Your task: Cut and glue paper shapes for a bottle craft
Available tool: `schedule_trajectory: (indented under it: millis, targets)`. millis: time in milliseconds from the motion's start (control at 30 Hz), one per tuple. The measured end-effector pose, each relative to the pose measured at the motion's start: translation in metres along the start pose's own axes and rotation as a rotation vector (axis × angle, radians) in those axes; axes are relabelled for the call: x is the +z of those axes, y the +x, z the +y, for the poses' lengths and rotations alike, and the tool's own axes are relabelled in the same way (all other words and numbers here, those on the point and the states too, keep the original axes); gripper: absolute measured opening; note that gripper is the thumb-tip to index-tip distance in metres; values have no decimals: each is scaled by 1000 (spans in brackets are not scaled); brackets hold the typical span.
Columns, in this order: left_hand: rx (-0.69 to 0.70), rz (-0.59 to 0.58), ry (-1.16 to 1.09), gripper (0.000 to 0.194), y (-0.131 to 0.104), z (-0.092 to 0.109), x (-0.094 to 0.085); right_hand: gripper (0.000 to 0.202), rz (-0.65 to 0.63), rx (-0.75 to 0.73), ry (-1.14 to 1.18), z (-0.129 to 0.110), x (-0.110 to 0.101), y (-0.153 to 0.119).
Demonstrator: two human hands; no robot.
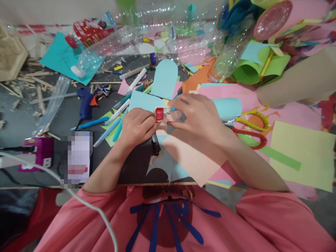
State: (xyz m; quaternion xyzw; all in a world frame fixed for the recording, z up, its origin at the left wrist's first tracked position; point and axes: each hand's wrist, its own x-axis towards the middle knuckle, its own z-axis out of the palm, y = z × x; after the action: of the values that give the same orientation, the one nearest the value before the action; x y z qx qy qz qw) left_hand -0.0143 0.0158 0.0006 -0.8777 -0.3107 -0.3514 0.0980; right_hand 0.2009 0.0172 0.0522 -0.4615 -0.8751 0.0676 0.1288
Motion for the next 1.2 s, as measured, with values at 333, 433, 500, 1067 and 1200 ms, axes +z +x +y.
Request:
schedule_trajectory:
  millis: [333,433,500,1067,1200]
  targets:
    - [23,-8,-40,25,3,1,-2,32,0,2,-21,0,1,0]
    - [7,-6,-80,18,3,-3,-2,32,9,11,-11,1,-2,0]
    - [-15,-29,-73,17,1,-6,-2,32,7,15,5,2,-4,0]
    - [25,42,-68,14,5,-3,-4,33,-25,32,31,1,-7,1]
    - [-371,-71,-443,26,6,3,-7,32,-22,19,8,0,-4,0]
